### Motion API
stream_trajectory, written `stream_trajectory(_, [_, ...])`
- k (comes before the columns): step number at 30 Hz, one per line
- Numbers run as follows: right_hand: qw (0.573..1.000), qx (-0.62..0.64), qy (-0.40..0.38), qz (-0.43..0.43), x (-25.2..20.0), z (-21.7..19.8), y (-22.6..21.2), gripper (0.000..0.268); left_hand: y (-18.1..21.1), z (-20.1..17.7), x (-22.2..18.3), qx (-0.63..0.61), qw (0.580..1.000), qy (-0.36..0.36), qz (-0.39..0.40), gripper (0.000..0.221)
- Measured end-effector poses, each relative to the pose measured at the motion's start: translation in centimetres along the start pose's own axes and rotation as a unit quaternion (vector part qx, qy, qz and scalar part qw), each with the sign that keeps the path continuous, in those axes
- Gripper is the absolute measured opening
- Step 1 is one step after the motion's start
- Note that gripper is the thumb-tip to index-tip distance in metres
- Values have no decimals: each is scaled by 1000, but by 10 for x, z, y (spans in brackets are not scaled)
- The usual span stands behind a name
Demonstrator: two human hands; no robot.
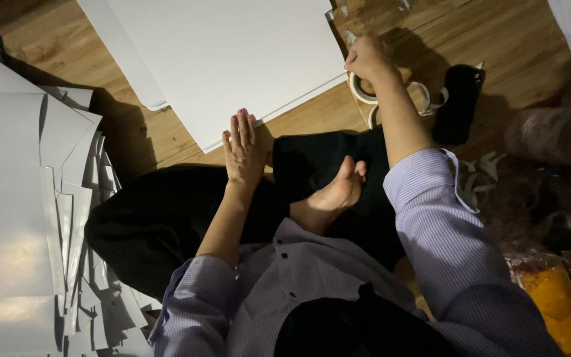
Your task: The person applies strips of double-sided tape to the edges of large paper sheets while sitting on a wooden floor. They peel the backing from the tape and press the sheets together.
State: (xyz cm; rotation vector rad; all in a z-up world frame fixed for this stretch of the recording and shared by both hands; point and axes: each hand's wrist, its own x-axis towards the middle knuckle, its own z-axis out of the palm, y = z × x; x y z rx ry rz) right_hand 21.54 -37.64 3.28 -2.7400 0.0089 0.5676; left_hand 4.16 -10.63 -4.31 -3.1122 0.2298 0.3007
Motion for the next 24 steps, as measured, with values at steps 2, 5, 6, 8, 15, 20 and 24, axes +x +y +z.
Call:
stream_trajectory(2, [1000,7,3,23,1,2,0,31,0,0,-1,39,999,19,2,101])
stream_trajectory(5, [1000,-11,-14,23,-7,-6,-10,26,1,-7,-2,33,999,27,1,100])
stream_trajectory(6, [1000,-11,-14,23,-3,-3,-6,26,1,-7,-2,33,999,27,1,100])
stream_trajectory(8, [999,-41,-2,13,4,4,2,28,1,-9,-2,30,999,16,0,96])
stream_trajectory(15, [999,-17,4,30,-6,1,-9,17,0,-12,-3,11,999,30,5,98])
stream_trajectory(20, [996,-67,45,39,8,18,5,14,5,-7,-7,10,991,134,-18,84])
stream_trajectory(24, [992,-76,45,92,7,20,-2,17,25,-32,2,-41,993,41,-102,84])
